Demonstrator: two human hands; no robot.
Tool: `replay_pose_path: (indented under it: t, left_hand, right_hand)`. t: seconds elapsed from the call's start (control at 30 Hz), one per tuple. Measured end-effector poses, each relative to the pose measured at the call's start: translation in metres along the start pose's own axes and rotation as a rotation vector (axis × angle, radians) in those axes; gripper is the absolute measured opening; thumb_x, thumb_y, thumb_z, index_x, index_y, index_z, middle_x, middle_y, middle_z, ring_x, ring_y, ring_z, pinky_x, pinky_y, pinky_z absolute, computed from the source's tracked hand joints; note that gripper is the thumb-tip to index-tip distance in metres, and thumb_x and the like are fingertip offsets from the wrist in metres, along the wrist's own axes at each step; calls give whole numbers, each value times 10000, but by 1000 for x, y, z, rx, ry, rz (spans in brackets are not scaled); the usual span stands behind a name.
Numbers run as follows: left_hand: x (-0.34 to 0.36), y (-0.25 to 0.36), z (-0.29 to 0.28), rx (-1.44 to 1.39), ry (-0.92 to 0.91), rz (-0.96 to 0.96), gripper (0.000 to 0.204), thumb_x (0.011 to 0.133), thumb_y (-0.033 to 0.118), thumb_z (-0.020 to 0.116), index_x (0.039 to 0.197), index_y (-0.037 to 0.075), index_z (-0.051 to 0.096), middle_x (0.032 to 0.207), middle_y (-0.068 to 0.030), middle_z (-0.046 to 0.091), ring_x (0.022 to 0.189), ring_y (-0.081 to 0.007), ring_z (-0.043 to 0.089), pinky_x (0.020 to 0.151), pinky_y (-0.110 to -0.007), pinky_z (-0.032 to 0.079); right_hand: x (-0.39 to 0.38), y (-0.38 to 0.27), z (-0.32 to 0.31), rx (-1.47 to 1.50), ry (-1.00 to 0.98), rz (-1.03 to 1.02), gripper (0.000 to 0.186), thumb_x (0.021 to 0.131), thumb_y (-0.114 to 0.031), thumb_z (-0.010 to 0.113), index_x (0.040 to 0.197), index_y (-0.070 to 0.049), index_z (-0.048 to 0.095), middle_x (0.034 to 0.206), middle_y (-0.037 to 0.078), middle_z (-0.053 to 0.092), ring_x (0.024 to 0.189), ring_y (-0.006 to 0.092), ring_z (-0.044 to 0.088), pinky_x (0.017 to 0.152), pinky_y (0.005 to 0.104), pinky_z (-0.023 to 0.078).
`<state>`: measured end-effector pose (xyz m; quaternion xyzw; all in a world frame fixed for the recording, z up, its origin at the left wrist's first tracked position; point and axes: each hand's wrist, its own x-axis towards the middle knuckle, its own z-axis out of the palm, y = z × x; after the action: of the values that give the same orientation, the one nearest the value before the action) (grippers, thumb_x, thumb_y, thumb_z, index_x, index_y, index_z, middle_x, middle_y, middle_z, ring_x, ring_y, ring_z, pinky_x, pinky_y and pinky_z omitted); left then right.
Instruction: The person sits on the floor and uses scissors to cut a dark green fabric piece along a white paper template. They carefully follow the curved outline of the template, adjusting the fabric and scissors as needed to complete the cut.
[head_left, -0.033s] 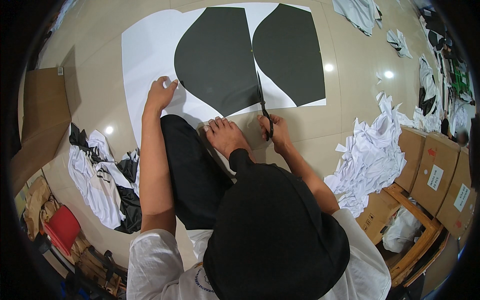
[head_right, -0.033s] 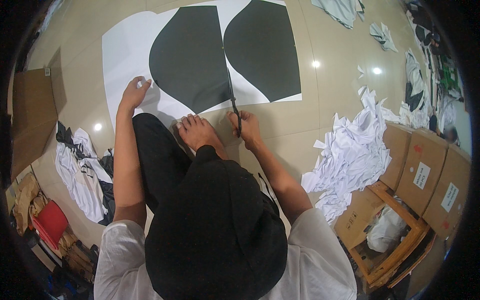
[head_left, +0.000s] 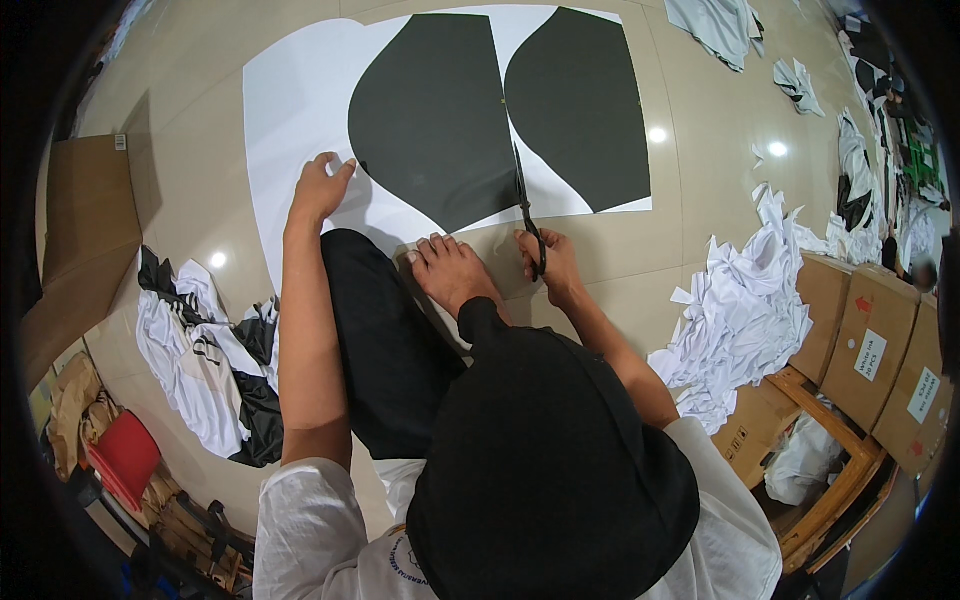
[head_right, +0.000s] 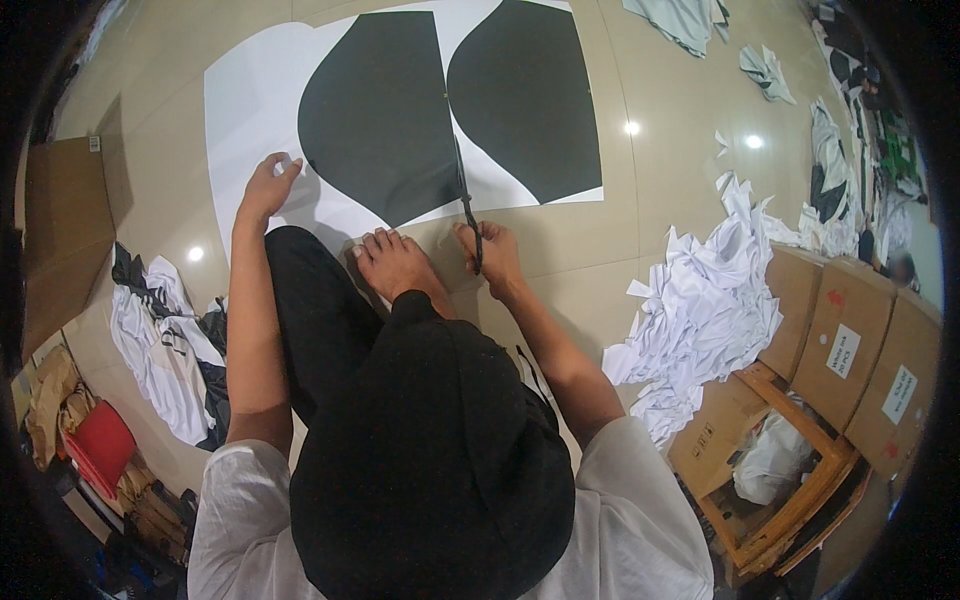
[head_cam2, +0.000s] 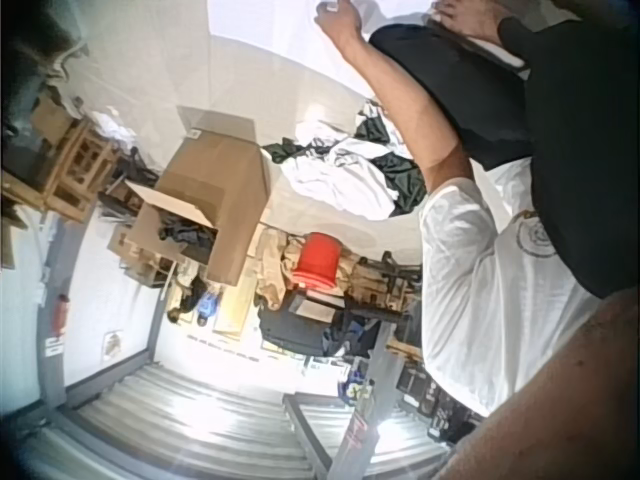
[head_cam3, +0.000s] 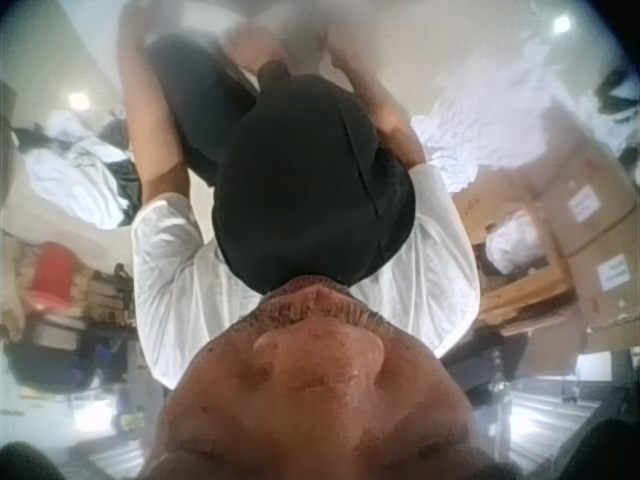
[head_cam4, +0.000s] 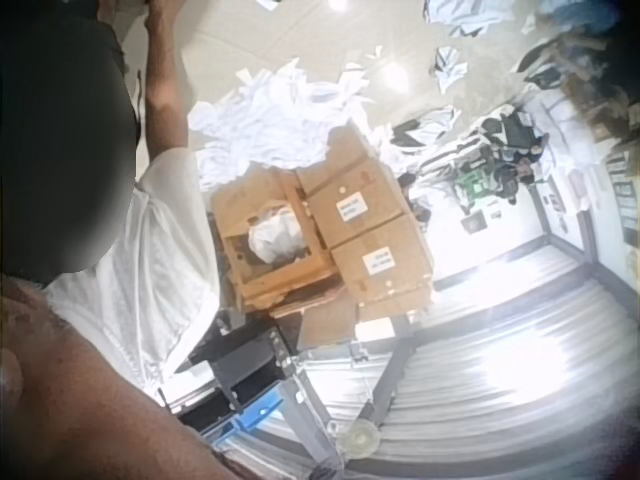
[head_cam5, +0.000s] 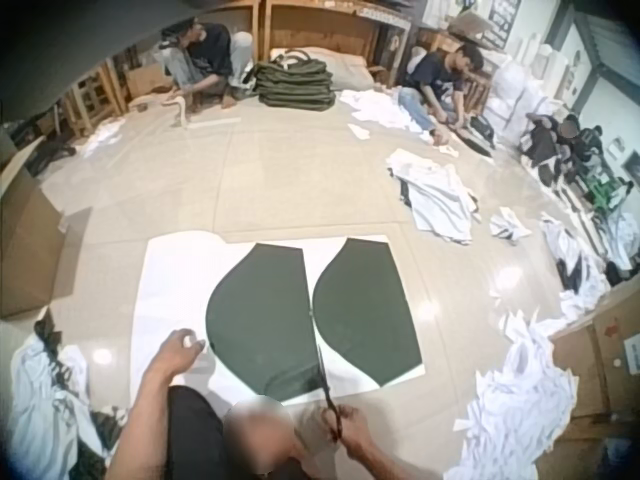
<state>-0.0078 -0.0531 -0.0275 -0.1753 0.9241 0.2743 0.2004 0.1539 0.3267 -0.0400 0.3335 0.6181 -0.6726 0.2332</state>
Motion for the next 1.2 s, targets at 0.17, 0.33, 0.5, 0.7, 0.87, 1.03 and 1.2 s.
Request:
replay_pose_path:
  t: [0.17,0.33,0.5,0.7,0.87,1.03,1.2]
  left_hand:
    - [1,-2,-2,11,-3,-4,727,987,518,709,1500,10,618,1485,-306,633,1398,-431,613,1160,-468,482]
    - [-4,6,-2,-13,7,-1,713,986,469,722,1480,-35,625,1458,-348,630,1377,-457,623,1148,-483,499]
    - [-6,8,-3,-6,7,-2,712,987,467,722,1487,-29,622,1465,-343,628,1382,-454,620,1148,-485,500]
    - [-5,7,-4,1,7,-2,711,990,462,718,1497,-27,614,1470,-339,626,1381,-453,621,1147,-484,501]
    - [-7,9,-3,-26,4,-7,709,991,457,717,1498,-28,612,1471,-339,625,1380,-452,623,1146,-483,503]
    - [-4,7,-4,-11,3,1,705,990,457,720,1492,-28,618,1458,-340,635,1376,-453,626,1142,-481,504]
    - [-6,7,-3,-22,6,-11,699,989,456,722,1486,-26,625,1448,-341,640,1374,-455,626,1145,-479,501]
  right_hand:
    - [1,2,2,12,4,1,368,885,-346,853,804,-66,628,630,20,601,497,118,555,483,283,422]
    - [0,5,0,-3,7,-1,344,884,-327,839,804,-61,636,631,19,597,500,120,555,485,293,423]
    - [3,10,-2,-29,10,-13,322,884,-312,822,813,-47,653,633,13,592,503,125,557,490,303,426]
    - [-1,9,-2,-60,23,-20,323,872,-310,824,805,-42,659,640,22,603,510,124,562,490,301,426]
    - [-2,9,-2,-61,30,-24,322,870,-314,822,806,-43,659,640,24,607,508,122,563,490,301,426]
    - [-2,4,-1,-48,26,3,353,877,-345,830,810,-48,651,634,23,605,504,126,565,488,297,426]
    - [6,-7,2,-31,-9,-22,387,894,-383,837,819,-55,645,624,14,600,498,117,560,484,287,418]
